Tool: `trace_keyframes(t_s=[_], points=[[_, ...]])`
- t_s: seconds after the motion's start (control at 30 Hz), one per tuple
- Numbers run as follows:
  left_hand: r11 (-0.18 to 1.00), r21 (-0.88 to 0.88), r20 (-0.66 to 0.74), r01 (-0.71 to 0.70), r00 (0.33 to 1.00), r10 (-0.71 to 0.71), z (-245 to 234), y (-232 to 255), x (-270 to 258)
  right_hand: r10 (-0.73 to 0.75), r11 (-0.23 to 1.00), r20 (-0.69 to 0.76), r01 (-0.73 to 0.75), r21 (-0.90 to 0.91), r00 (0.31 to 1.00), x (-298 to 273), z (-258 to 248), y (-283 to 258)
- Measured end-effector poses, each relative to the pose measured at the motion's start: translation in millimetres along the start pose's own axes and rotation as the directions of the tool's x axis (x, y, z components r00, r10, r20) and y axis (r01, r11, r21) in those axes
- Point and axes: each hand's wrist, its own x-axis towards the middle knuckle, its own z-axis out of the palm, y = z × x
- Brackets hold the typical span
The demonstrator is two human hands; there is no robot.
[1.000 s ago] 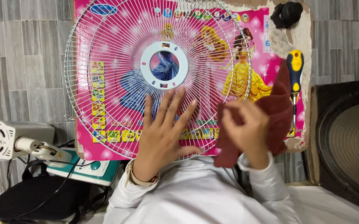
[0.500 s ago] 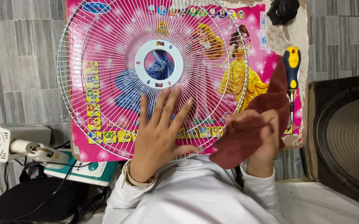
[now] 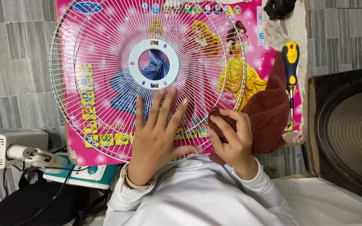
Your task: Cleaning and inspecting a fan grill using a cloth
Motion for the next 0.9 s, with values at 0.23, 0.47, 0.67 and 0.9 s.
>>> trace_keyframes(t_s=[0.23, 0.47, 0.67, 0.9], points=[[1.000, 0.023, 0.011, 0.004, 1.000, -0.004, -4.2, 2.6, 1.4, 0.201, 0.973, -0.029, -0.196, 0.121, 0.979, 13.5, -11.4, 19.9], [0.999, -0.040, -0.063, 0.029, 0.997, -0.032, -11.7, 6.8, 6.1, -0.081, 0.996, 0.091, 0.077, 0.049, 0.992, 20.4, -14.7, 13.8], [0.998, -0.056, -0.059, 0.036, 0.997, -0.039, -10.2, 6.3, 6.7, -0.247, 0.968, 0.009, 0.247, 0.036, 0.969, 13.3, -0.5, 4.1], [0.999, -0.027, -0.050, 0.026, 0.998, -0.027, -8.8, 4.2, 5.3, -0.394, 0.918, 0.145, 0.396, 0.018, 0.907, 24.5, -6.1, -12.9]])
